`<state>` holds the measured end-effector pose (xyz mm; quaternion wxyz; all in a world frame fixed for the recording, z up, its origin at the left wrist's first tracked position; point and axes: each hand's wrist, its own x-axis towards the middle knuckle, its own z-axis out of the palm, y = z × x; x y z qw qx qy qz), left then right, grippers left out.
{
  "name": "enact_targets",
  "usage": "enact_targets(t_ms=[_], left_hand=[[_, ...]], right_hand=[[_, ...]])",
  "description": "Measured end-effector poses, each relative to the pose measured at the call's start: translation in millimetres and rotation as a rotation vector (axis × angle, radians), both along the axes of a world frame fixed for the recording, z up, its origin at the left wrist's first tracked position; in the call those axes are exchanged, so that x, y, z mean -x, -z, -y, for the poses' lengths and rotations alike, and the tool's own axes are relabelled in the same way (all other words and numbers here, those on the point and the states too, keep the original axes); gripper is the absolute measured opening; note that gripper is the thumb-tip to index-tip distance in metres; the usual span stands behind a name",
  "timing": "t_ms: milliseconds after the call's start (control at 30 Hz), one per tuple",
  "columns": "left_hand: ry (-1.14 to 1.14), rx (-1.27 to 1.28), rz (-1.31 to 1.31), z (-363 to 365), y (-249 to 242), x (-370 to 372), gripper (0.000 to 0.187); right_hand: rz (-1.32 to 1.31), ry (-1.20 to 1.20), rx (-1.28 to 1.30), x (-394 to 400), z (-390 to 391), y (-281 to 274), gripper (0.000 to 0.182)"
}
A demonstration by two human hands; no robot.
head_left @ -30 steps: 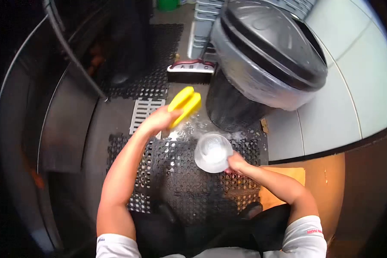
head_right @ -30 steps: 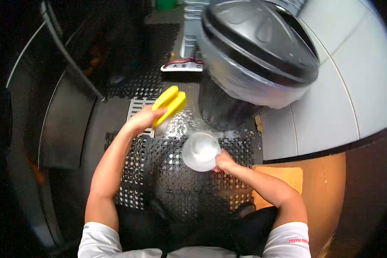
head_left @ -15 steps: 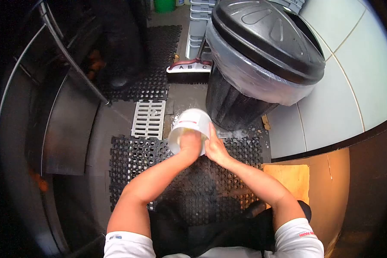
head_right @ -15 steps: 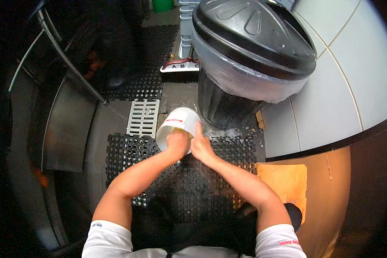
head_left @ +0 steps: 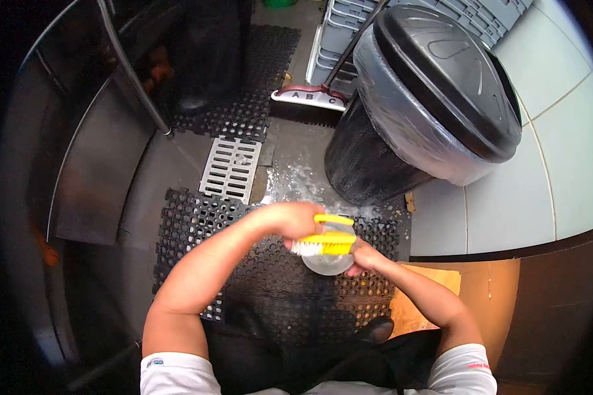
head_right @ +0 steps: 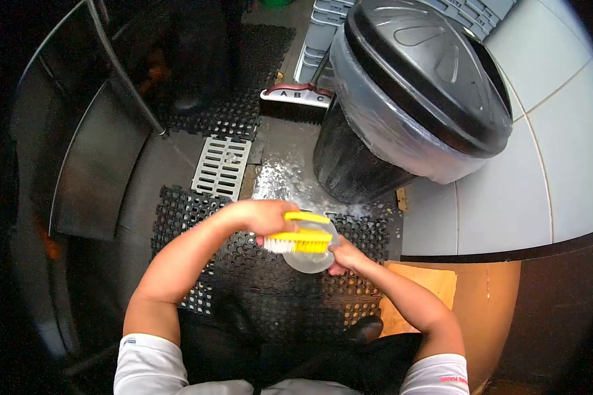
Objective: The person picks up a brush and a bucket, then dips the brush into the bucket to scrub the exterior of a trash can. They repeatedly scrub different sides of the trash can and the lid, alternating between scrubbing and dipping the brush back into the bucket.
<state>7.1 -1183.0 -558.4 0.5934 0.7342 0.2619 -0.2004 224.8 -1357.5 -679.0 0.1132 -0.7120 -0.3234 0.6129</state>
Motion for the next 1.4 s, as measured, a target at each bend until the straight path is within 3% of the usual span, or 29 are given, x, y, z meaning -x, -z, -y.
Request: enact_targets(t_ms=[67,100,133,267,300,367,467,533,600,667,800,833,933,1000,1067,1267,1400], left_hand=[[-0.199,0.155,0.143,-15,-6,5,0.038],[-0.277,0.229,0.203,-23,6,4,0.036],[-0.352,0.302,0.263,-33,21,1,0.035],[-0.927,0.54,0.482,-45,49,-9,0.027],[-1.078,0.501,0.461,-45,53,-15,0.024],[-1.132,0.56,0.523,-50,56,-15,0.022],[-1.204,0.567,0.537,-47,47,-13,0.02],[-1.202,0.579,0.543,-45,45,-10,0.019],[-1.208,0.59,0.546,-44,41,-8,0.021],[-1.211,0.586,0.54,-46,44,-4,0.022],[-1.232,0.548,0.577,-54,54,-4,0.023],[-1.267,0.52,0.561,-56,57,-5,0.023],[-1.294,0.445,0.599,-56,52,-6,0.023],[-1.291,0.437,0.575,-57,52,-6,0.022],[-1.274,0.437,0.557,-57,52,-6,0.023],[-1.276,0.41,0.563,-57,60,-10,0.026],[-1.328,0.36,0.577,-59,43,-2,0.023]], right_hand=[[0.136,-0.166,0.041,-22,8,-1,0.061],[0.555,-0.289,-0.14,-13,13,-32,0.078],[0.564,-0.39,-0.134,-7,3,-80,0.086],[0.846,-0.639,-1.11,13,-56,-203,0.064],[0.939,-0.646,-1.24,24,-79,-236,0.059],[1.291,-0.685,-1.465,43,-127,-297,0.05],[1.742,-0.324,-1.441,8,-224,-353,0.058],[1.734,-0.014,-0.849,-24,-258,-400,0.078],[1.547,0.002,-0.555,-83,-272,-417,0.086],[1.282,-0.096,-0.61,-108,-275,-416,0.088],[1.403,-0.226,-0.564,-113,-302,-412,0.062],[1.448,-0.085,-0.593,-120,-318,-400,0.056],[1.543,0.02,-0.615,-100,-322,-394,0.056],[1.587,-0.098,-0.581,-88,-310,-401,0.059],[1.581,-0.1,-0.716,-87,-296,-399,0.072],[1.485,-0.211,-0.759,-77,-262,-404,0.077],[1.339,-0.354,-1.162,-57,-214,-396,0.065]])
